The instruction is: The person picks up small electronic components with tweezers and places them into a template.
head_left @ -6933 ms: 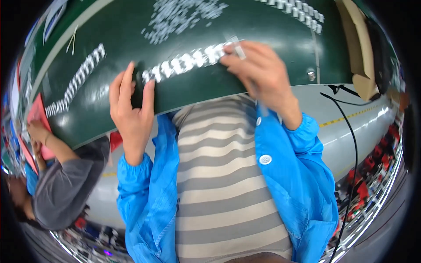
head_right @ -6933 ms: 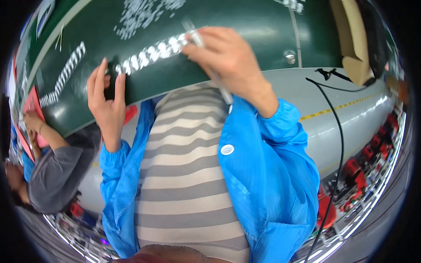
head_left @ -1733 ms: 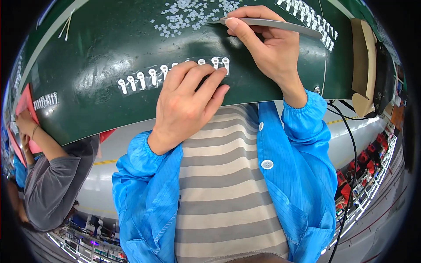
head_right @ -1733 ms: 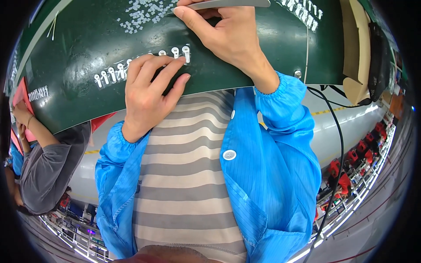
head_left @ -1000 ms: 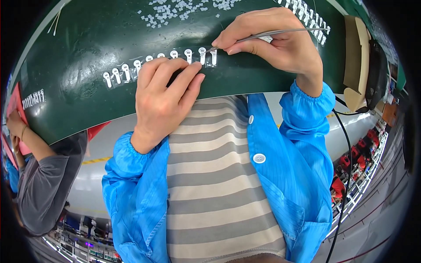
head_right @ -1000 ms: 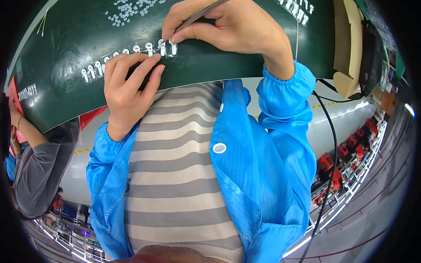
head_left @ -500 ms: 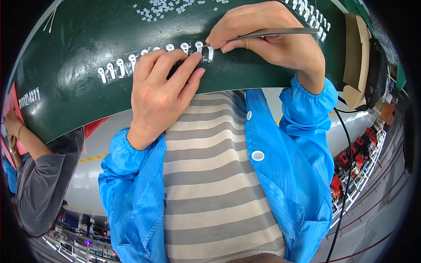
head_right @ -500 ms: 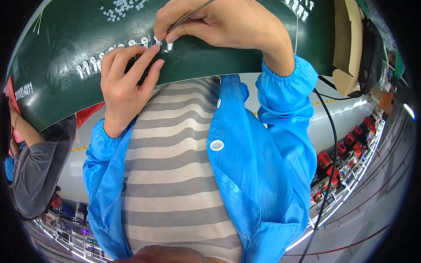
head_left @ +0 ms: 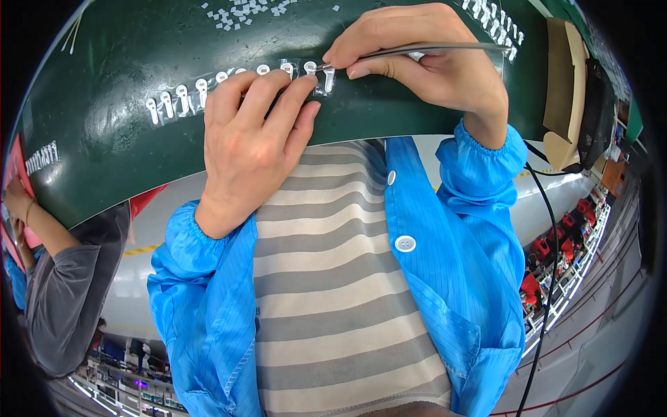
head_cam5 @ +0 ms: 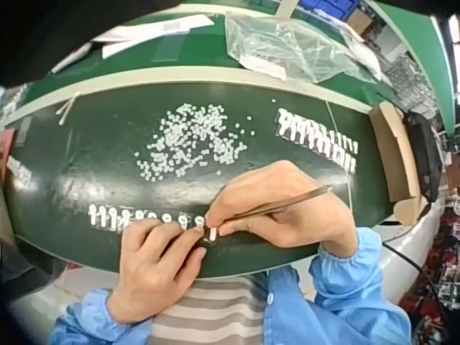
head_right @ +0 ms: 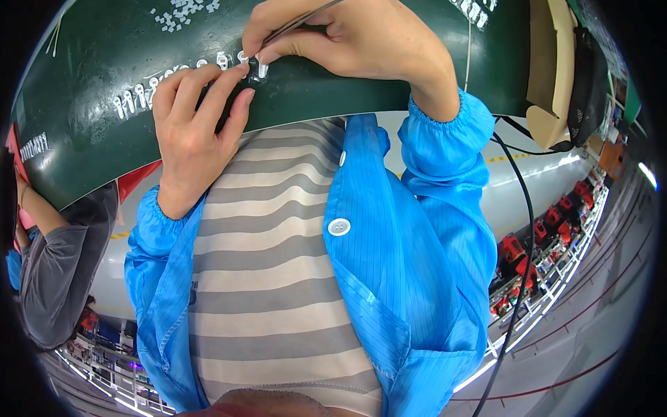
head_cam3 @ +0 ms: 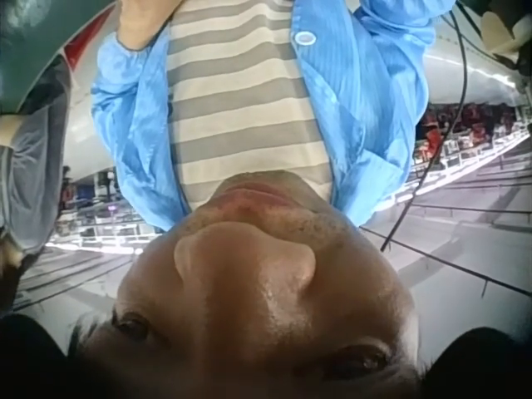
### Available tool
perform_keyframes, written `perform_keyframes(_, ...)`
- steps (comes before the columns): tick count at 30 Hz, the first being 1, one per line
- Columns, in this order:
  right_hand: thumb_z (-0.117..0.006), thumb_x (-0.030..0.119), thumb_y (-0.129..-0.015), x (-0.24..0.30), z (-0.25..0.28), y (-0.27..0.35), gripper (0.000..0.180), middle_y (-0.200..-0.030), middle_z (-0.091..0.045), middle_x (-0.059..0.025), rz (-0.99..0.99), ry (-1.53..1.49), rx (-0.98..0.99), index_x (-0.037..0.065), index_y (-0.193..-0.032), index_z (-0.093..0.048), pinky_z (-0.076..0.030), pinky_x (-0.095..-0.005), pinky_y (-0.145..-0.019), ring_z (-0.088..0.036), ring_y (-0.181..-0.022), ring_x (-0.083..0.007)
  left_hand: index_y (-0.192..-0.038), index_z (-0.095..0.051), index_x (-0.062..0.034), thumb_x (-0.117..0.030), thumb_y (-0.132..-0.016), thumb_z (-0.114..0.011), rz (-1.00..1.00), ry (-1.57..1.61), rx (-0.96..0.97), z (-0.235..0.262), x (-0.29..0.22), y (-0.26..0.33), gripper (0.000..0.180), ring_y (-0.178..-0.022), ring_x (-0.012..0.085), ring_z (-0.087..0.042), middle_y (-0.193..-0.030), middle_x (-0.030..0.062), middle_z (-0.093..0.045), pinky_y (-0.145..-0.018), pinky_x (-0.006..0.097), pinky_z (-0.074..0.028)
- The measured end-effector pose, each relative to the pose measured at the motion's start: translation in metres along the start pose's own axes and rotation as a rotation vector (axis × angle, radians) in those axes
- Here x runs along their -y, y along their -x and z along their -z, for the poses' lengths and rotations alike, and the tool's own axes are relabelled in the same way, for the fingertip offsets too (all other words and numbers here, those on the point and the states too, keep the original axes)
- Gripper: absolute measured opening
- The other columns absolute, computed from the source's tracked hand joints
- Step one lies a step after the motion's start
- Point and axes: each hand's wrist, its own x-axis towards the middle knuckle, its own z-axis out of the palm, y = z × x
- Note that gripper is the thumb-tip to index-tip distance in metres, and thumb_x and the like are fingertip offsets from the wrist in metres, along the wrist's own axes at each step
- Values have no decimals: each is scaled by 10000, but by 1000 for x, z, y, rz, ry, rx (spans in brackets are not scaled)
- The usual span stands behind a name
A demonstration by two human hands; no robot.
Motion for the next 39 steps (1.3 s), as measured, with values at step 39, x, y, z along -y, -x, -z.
perform_keyframes(39, -757, -46, -900, -31, -29, 2, 139, -923, -775, -121, -72, -97, -618, -53, -1039, -763, -556, -267, -731, -718, -810, -155, -1096, -790, -107, -93, -795, -854, 63, 68, -58, 2, 1, -2, 308, -1032, 271, -573, -1048, 18, -690, -913, 379, -488)
